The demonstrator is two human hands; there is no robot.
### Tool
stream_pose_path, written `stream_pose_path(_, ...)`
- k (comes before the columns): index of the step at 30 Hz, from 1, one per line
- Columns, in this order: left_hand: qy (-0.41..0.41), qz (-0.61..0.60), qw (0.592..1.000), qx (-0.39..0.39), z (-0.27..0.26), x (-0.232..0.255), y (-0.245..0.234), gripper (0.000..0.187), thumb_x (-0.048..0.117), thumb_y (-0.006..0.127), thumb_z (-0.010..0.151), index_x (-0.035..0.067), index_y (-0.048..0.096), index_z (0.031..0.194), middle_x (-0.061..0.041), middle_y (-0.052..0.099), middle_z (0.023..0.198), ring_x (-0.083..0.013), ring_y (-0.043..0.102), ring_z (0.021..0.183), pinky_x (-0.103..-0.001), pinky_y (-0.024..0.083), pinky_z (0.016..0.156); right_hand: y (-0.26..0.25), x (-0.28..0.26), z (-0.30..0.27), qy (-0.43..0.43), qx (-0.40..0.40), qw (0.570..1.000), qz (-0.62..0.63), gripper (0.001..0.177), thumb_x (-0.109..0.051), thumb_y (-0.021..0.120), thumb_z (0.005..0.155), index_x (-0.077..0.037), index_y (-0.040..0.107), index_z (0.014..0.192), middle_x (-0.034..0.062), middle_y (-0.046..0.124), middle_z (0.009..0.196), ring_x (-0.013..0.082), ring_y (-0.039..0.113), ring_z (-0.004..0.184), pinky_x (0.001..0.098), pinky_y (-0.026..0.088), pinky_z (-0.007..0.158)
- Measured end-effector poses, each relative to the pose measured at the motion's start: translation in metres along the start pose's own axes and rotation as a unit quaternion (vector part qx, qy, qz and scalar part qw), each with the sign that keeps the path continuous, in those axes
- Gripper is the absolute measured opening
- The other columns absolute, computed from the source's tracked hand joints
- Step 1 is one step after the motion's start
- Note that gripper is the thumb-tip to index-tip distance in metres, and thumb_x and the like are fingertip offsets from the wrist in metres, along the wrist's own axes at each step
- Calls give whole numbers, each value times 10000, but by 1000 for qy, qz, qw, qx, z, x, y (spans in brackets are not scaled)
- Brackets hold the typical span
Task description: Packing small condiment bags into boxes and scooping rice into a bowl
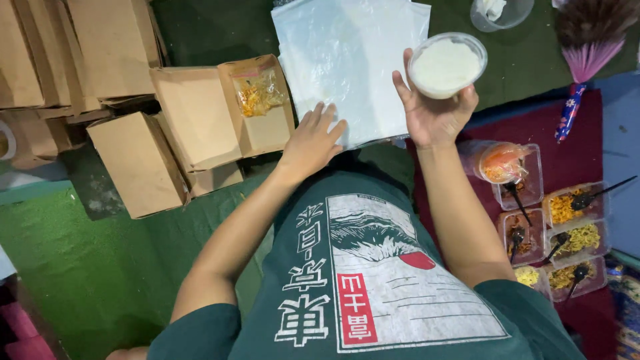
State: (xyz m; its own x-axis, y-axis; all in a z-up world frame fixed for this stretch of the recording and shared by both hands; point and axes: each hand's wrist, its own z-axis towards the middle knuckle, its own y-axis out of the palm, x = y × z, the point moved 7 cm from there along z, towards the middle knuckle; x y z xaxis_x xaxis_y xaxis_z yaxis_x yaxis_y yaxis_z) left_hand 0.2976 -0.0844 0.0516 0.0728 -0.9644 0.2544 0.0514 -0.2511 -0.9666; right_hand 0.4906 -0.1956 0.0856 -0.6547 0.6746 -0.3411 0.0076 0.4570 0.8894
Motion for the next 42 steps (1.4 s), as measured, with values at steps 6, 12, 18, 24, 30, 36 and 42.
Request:
stream_pose_path(6,-8,15,1000,15,-3,-4,8,552,342,817,840,84,594,1275,-259,530,1384,-470,514,1310,-546,475,1037,1,14,13,30,-9,994,-108,1088,-344,955,588,-112,405,1498,217,455,1460,484,587,1337,531,656,943)
stream_pose_path(12,-11,3,1000,10,-5,-6,19,520,318,805,851,70,593,1256,-265,519,1385,-478,521,1299,-525,485,1035,42,-3,14,-206,-180,867,-417,755,-89,848,855,-151,421,1474,192,383,1518,386,547,1299,451,585,1031)
stream_pose_path(18,-20,-8,1000,6,-3,-8,17,518,289,794,847,61,596,1268,-263,501,1399,-473,493,1327,-515,483,1038,25,41,33,-283,-269,588,-708,826,-167,910,938,-38,383,1561,179,427,1576,353,406,1497,482,379,1272)
stream_pose_path(24,-22,-11,1000,7,-4,-12,24,531,312,792,854,71,597,1285,-264,502,1429,-464,496,1343,-505,485,1039,2,75,43,-200,-270,385,-860,953,-330,916,903,-84,309,1596,217,465,1548,405,459,1412,556,405,1135)
stream_pose_path(30,-17,-20,1000,9,-7,-12,22,510,305,785,883,55,590,1282,-272,481,1436,-468,478,1357,-519,490,1032,3,59,34,-199,-236,384,-870,1172,-469,967,966,-64,105,1650,184,234,1713,381,265,1593,531,290,1308)
stream_pose_path(36,-18,-2,1000,13,-7,-12,27,548,306,798,846,61,597,1294,-264,494,1435,-462,489,1349,-511,499,1021,-18,82,26,-184,-266,265,-908,1088,-577,774,1072,-68,22,1672,149,43,1755,347,57,1640,606,101,1338)
stream_pose_path(42,-14,-5,1000,7,-5,-13,28,526,295,793,850,41,600,1268,-273,498,1426,-476,490,1338,-524,498,1009,-13,83,21,-227,-280,236,-902,880,-604,591,1155,-52,131,1664,181,147,1734,368,160,1625,626,139,1315)
